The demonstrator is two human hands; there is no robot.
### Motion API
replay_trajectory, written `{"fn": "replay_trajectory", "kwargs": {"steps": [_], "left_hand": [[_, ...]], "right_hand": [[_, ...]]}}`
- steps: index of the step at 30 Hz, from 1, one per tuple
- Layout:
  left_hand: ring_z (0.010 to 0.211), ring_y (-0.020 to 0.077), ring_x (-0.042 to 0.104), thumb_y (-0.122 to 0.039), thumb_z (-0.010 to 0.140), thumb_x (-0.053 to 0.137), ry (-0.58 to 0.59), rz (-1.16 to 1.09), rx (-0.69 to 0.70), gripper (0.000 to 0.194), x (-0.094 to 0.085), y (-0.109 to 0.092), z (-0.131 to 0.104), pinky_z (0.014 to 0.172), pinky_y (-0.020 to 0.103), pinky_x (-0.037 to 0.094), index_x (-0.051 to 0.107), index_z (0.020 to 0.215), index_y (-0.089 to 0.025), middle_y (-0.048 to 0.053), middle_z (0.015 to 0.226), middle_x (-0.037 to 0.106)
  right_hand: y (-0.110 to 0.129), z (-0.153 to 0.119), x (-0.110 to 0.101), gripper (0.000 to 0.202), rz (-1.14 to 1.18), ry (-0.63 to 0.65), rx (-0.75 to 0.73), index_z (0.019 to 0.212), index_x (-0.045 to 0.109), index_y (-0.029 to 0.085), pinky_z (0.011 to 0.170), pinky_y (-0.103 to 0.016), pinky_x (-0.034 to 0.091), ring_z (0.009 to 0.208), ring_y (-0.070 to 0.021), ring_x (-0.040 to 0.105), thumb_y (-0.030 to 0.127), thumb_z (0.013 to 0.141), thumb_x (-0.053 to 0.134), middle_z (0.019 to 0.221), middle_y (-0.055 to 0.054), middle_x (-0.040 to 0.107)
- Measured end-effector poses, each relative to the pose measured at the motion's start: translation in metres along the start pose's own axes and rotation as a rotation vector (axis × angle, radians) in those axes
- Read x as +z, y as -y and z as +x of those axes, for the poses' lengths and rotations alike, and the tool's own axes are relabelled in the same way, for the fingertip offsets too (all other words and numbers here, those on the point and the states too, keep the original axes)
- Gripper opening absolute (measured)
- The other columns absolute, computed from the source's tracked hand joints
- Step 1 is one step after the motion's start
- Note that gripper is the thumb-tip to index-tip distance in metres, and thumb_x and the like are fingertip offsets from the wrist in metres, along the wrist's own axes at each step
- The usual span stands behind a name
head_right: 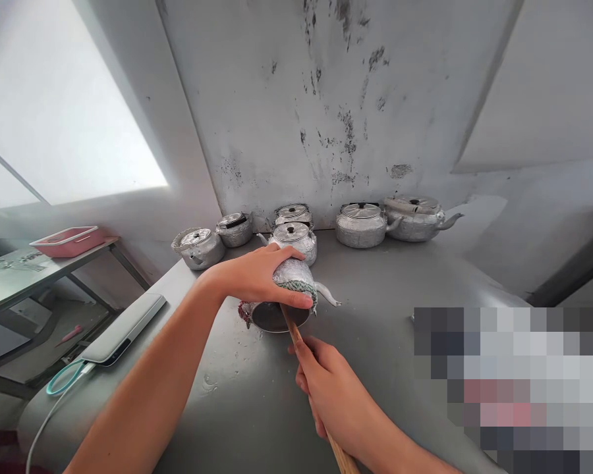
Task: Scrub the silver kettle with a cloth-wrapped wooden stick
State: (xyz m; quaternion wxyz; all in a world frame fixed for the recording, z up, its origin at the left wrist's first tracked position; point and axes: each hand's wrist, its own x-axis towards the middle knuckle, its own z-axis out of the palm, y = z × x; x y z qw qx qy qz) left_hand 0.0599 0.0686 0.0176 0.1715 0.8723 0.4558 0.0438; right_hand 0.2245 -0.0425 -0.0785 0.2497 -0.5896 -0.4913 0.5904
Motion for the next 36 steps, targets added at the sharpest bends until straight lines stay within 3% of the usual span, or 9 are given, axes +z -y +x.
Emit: {"fn": "replay_trajectory", "kwargs": {"steps": [6, 15, 25, 36], "left_hand": [[0.118, 0.0324, 0.056, -0.095, 0.062, 0.051, -0.030, -0.020, 0.000, 0.099, 0.0017, -0.0025, 0.0020, 0.091, 0.038, 0.048, 0.047, 0.142, -0.036, 0.006, 0.134, 0.053], [0.126, 0.0336, 0.051, -0.090, 0.067, 0.053, -0.093, -0.014, 0.043, 0.096, 0.0056, -0.0012, 0.0069, 0.098, 0.039, 0.045, 0.047, 0.144, -0.035, 0.006, 0.139, 0.052], [0.119, 0.0343, 0.055, -0.092, 0.063, 0.055, -0.032, -0.044, 0.000, 0.098, 0.0043, -0.0027, 0.0039, 0.088, 0.038, 0.049, 0.042, 0.145, -0.040, 0.005, 0.136, 0.051], [0.124, 0.0355, 0.050, -0.088, 0.070, 0.052, -0.066, 0.009, 0.016, 0.092, 0.0060, 0.0010, 0.0078, 0.093, 0.041, 0.047, 0.041, 0.147, -0.039, 0.006, 0.135, 0.052]], "right_hand": [[-0.0034, 0.0003, 0.0016, 0.041, 0.037, 0.006, -0.048, 0.090, 0.050, 0.022, 0.036, -0.021, 0.033, 0.038, -0.0052, 0.034, 0.060, 0.097, 0.035, 0.067, 0.008, 0.040], [-0.0094, 0.0016, 0.0017, 0.040, 0.090, 0.012, -0.059, 0.097, 0.050, 0.023, 0.034, -0.020, 0.033, 0.036, -0.0057, 0.035, 0.061, 0.097, 0.036, 0.066, 0.009, 0.041], [-0.0029, 0.0015, 0.0022, 0.043, 0.095, 0.002, -0.007, 0.103, 0.052, 0.022, 0.034, -0.020, 0.032, 0.036, -0.0053, 0.035, 0.061, 0.097, 0.035, 0.067, 0.008, 0.043], [-0.0067, 0.0056, 0.0008, 0.041, 0.049, -0.004, -0.061, 0.101, 0.051, 0.022, 0.033, -0.018, 0.033, 0.039, -0.0055, 0.034, 0.060, 0.097, 0.035, 0.068, 0.008, 0.040]]}}
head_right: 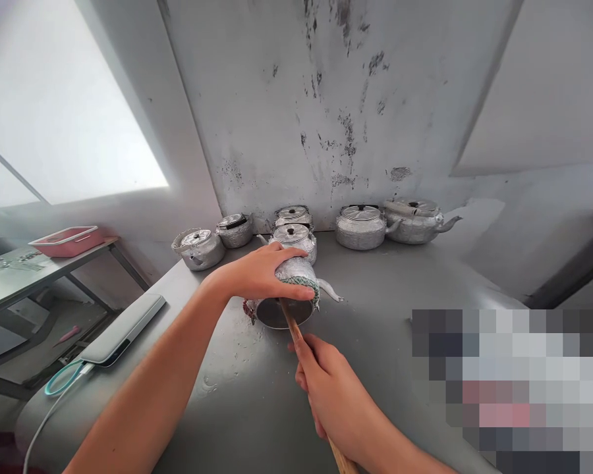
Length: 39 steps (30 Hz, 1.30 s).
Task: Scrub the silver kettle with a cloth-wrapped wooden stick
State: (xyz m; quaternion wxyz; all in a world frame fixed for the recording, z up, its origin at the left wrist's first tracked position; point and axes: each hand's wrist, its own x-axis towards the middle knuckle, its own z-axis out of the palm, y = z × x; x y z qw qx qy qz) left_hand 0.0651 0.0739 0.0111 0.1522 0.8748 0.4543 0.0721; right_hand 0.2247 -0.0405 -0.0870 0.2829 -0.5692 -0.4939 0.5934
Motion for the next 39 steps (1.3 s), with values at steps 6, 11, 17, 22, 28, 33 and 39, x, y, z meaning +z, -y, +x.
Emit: {"fn": "replay_trajectory", "kwargs": {"steps": [6, 11, 17, 22, 28, 33, 39], "left_hand": [[0.121, 0.0341, 0.052, -0.092, 0.066, 0.051, 0.007, -0.018, 0.005, 0.097, -0.001, -0.001, -0.002, 0.093, 0.041, 0.048, 0.042, 0.147, -0.038, 0.007, 0.133, 0.052], [0.120, 0.0339, 0.053, -0.092, 0.064, 0.053, 0.027, -0.033, -0.003, 0.098, -0.003, -0.001, -0.003, 0.090, 0.040, 0.050, 0.041, 0.147, -0.040, 0.007, 0.134, 0.051], [0.124, 0.0353, 0.052, -0.095, 0.061, 0.052, 0.034, -0.048, -0.017, 0.103, 0.000, -0.003, -0.004, 0.091, 0.039, 0.049, 0.040, 0.148, -0.040, 0.007, 0.146, 0.043], [0.121, 0.0345, 0.054, -0.092, 0.061, 0.056, -0.010, -0.035, -0.009, 0.098, 0.001, -0.006, -0.004, 0.093, 0.039, 0.047, 0.048, 0.140, -0.035, 0.006, 0.138, 0.052], [0.108, 0.0297, 0.062, -0.086, 0.061, 0.064, -0.014, -0.073, -0.005, 0.090, -0.002, -0.004, -0.005, 0.085, 0.034, 0.048, 0.051, 0.133, -0.033, 0.004, 0.127, 0.059], [0.099, 0.0271, 0.064, -0.080, 0.064, 0.068, -0.049, -0.076, 0.029, 0.079, -0.002, -0.006, -0.004, 0.073, 0.031, 0.048, 0.055, 0.125, -0.032, 0.001, 0.111, 0.066], [0.103, 0.0303, 0.063, -0.077, 0.064, 0.069, -0.030, -0.058, 0.019, 0.079, -0.002, -0.009, -0.005, 0.077, 0.033, 0.048, 0.055, 0.127, -0.031, 0.002, 0.113, 0.067]], "right_hand": [[-0.003, -0.001, 0.001, 0.041, -0.040, 0.007, 0.009, 0.089, 0.046, 0.023, 0.034, -0.019, 0.033, 0.039, -0.0049, 0.033, 0.062, 0.097, 0.034, 0.069, 0.008, 0.040], [0.000, -0.005, 0.002, 0.042, -0.047, 0.047, 0.046, 0.085, 0.041, 0.023, 0.033, -0.020, 0.031, 0.034, -0.0031, 0.033, 0.059, 0.100, 0.026, 0.069, 0.009, 0.040], [0.007, -0.009, -0.003, 0.048, -0.062, 0.026, 0.018, 0.075, 0.039, 0.023, 0.035, -0.019, 0.033, 0.037, -0.0037, 0.032, 0.064, 0.097, 0.030, 0.064, 0.009, 0.036], [0.007, -0.008, -0.008, 0.048, -0.088, 0.026, -0.040, 0.084, 0.048, 0.022, 0.037, -0.021, 0.034, 0.037, -0.0038, 0.032, 0.065, 0.097, 0.030, 0.067, 0.009, 0.039], [0.013, -0.007, -0.019, 0.049, -0.231, 0.001, -0.017, 0.077, 0.047, 0.021, 0.049, -0.021, 0.038, 0.048, -0.0095, 0.045, 0.062, 0.099, 0.028, 0.051, 0.006, 0.047], [0.020, -0.010, -0.015, 0.042, -0.153, -0.010, 0.091, 0.083, 0.045, 0.023, 0.044, -0.021, 0.036, 0.043, -0.0096, 0.036, 0.057, 0.100, 0.028, 0.049, 0.009, 0.037], [0.017, -0.015, -0.006, 0.036, -0.109, 0.007, 0.137, 0.088, 0.046, 0.023, 0.036, -0.019, 0.033, 0.042, -0.0061, 0.030, 0.052, 0.100, 0.030, 0.067, 0.007, 0.041]]}}
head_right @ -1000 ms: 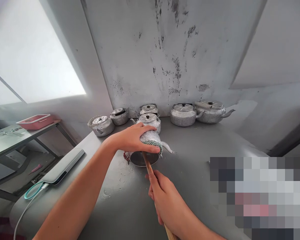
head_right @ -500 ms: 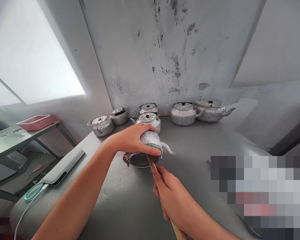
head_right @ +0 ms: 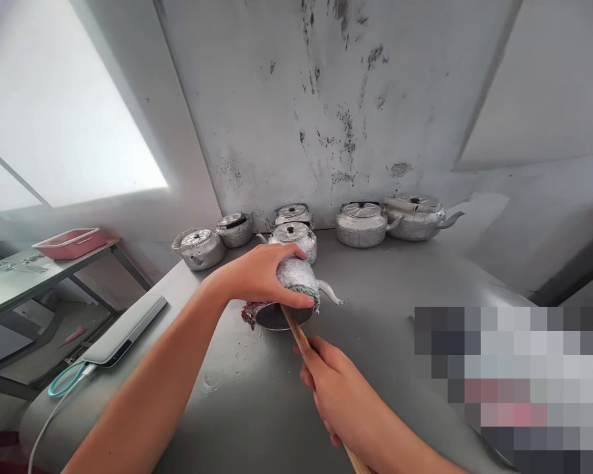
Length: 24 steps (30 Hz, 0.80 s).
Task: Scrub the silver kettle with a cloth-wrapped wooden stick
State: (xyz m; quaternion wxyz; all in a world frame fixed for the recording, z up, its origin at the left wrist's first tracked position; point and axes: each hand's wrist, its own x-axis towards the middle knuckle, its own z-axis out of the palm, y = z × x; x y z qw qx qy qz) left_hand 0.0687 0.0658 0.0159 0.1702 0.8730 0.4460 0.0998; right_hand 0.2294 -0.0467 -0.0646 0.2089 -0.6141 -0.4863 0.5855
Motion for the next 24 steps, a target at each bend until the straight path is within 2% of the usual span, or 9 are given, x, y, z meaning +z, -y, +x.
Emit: {"fn": "replay_trajectory", "kwargs": {"steps": [6, 9, 13, 19, 24], "left_hand": [[0.107, 0.0302, 0.061, -0.079, 0.064, 0.068, 0.002, 0.008, 0.008, 0.084, -0.002, 0.004, 0.000, 0.081, 0.034, 0.048, 0.052, 0.131, -0.031, 0.004, 0.119, 0.064], [0.107, 0.0301, 0.062, -0.081, 0.063, 0.066, 0.024, -0.004, -0.004, 0.088, -0.003, 0.005, 0.000, 0.081, 0.033, 0.048, 0.050, 0.133, -0.031, 0.004, 0.121, 0.063], [0.109, 0.0308, 0.060, -0.083, 0.061, 0.066, 0.032, 0.008, -0.003, 0.090, -0.002, 0.005, 0.000, 0.080, 0.034, 0.048, 0.050, 0.133, -0.031, 0.005, 0.120, 0.063], [0.111, 0.0307, 0.059, -0.082, 0.060, 0.068, 0.038, 0.032, 0.034, 0.089, -0.001, 0.003, -0.001, 0.082, 0.035, 0.049, 0.050, 0.132, -0.033, 0.005, 0.120, 0.061], [0.112, 0.0307, 0.058, -0.081, 0.060, 0.069, 0.046, 0.039, 0.045, 0.089, -0.001, 0.001, -0.002, 0.083, 0.035, 0.049, 0.050, 0.133, -0.034, 0.004, 0.121, 0.060]], "right_hand": [[-0.013, 0.006, 0.004, 0.039, 0.000, 0.045, -0.047, 0.084, 0.042, 0.023, 0.032, -0.018, 0.034, 0.037, -0.0040, 0.030, 0.055, 0.101, 0.026, 0.069, 0.008, 0.038], [-0.016, 0.008, 0.005, 0.042, 0.037, 0.027, -0.084, 0.087, 0.043, 0.023, 0.032, -0.017, 0.033, 0.037, -0.0033, 0.030, 0.059, 0.100, 0.026, 0.069, 0.009, 0.037], [-0.017, 0.006, 0.006, 0.041, 0.004, 0.075, -0.042, 0.085, 0.044, 0.022, 0.031, -0.017, 0.031, 0.032, -0.0024, 0.029, 0.054, 0.102, 0.023, 0.065, 0.009, 0.038], [-0.029, 0.008, 0.010, 0.045, 0.010, 0.076, -0.046, 0.088, 0.049, 0.023, 0.029, -0.017, 0.037, 0.040, -0.0082, 0.036, 0.061, 0.098, 0.028, 0.060, 0.008, 0.037], [-0.038, 0.009, 0.012, 0.048, 0.016, 0.066, -0.132, 0.090, 0.052, 0.023, 0.030, -0.016, 0.040, 0.043, -0.0084, 0.037, 0.063, 0.098, 0.027, 0.062, 0.007, 0.038]]}}
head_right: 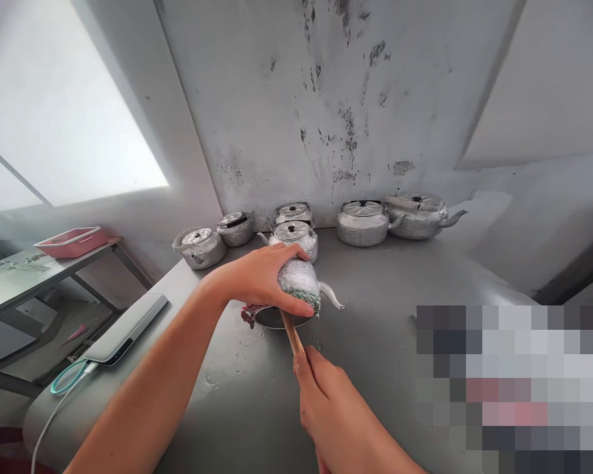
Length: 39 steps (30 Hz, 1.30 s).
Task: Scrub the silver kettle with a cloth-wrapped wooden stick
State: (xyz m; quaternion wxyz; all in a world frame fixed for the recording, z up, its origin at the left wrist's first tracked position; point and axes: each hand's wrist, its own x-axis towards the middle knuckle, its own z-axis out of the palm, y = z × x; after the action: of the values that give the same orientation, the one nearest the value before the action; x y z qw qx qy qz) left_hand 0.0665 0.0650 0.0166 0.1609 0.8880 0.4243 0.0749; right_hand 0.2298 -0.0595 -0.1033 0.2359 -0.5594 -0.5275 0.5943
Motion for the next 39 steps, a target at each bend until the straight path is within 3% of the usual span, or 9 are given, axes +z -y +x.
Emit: {"fn": "replay_trajectory", "kwargs": {"steps": [20, 27, 31, 35, 39], "left_hand": [[0.108, 0.0304, 0.060, -0.082, 0.060, 0.068, 0.014, -0.038, -0.036, 0.091, -0.002, 0.004, 0.002, 0.082, 0.034, 0.048, 0.050, 0.134, -0.033, 0.004, 0.121, 0.061], [0.109, 0.0304, 0.060, -0.083, 0.060, 0.067, -0.007, -0.047, -0.035, 0.090, -0.001, 0.005, 0.003, 0.082, 0.035, 0.048, 0.050, 0.132, -0.033, 0.005, 0.119, 0.063], [0.110, 0.0310, 0.060, -0.082, 0.061, 0.068, -0.025, -0.046, -0.043, 0.088, 0.000, 0.004, 0.002, 0.082, 0.035, 0.049, 0.051, 0.131, -0.033, 0.005, 0.118, 0.063], [0.110, 0.0317, 0.060, -0.083, 0.060, 0.067, -0.025, -0.053, -0.050, 0.089, 0.001, 0.004, 0.003, 0.082, 0.036, 0.049, 0.052, 0.132, -0.032, 0.004, 0.120, 0.063], [0.110, 0.0314, 0.060, -0.085, 0.060, 0.065, -0.048, -0.055, -0.058, 0.090, 0.002, 0.006, 0.005, 0.086, 0.036, 0.048, 0.053, 0.131, -0.033, 0.004, 0.121, 0.063]], "right_hand": [[0.004, -0.001, 0.005, 0.049, -0.033, 0.005, -0.014, 0.090, 0.049, 0.023, 0.034, -0.016, 0.038, 0.040, -0.0061, 0.035, 0.060, 0.100, 0.018, 0.069, 0.006, 0.038], [0.008, 0.000, -0.004, 0.045, -0.164, -0.039, -0.027, 0.090, 0.052, 0.023, 0.035, -0.014, 0.029, 0.053, -0.0091, 0.035, 0.058, 0.100, 0.026, 0.071, 0.004, 0.039], [0.008, 0.003, -0.006, 0.044, -0.143, -0.025, -0.006, 0.089, 0.051, 0.023, 0.035, -0.015, 0.031, 0.057, -0.0115, 0.038, 0.058, 0.099, 0.027, 0.071, 0.003, 0.039], [0.007, 0.006, -0.008, 0.047, -0.073, -0.040, -0.015, 0.084, 0.049, 0.024, 0.034, -0.016, 0.032, 0.055, -0.0118, 0.036, 0.064, 0.097, 0.026, 0.070, 0.004, 0.037], [0.015, 0.004, -0.010, 0.041, -0.058, -0.044, -0.021, 0.083, 0.046, 0.024, 0.035, -0.017, 0.033, 0.047, -0.0084, 0.034, 0.059, 0.098, 0.030, 0.069, 0.006, 0.037]]}}
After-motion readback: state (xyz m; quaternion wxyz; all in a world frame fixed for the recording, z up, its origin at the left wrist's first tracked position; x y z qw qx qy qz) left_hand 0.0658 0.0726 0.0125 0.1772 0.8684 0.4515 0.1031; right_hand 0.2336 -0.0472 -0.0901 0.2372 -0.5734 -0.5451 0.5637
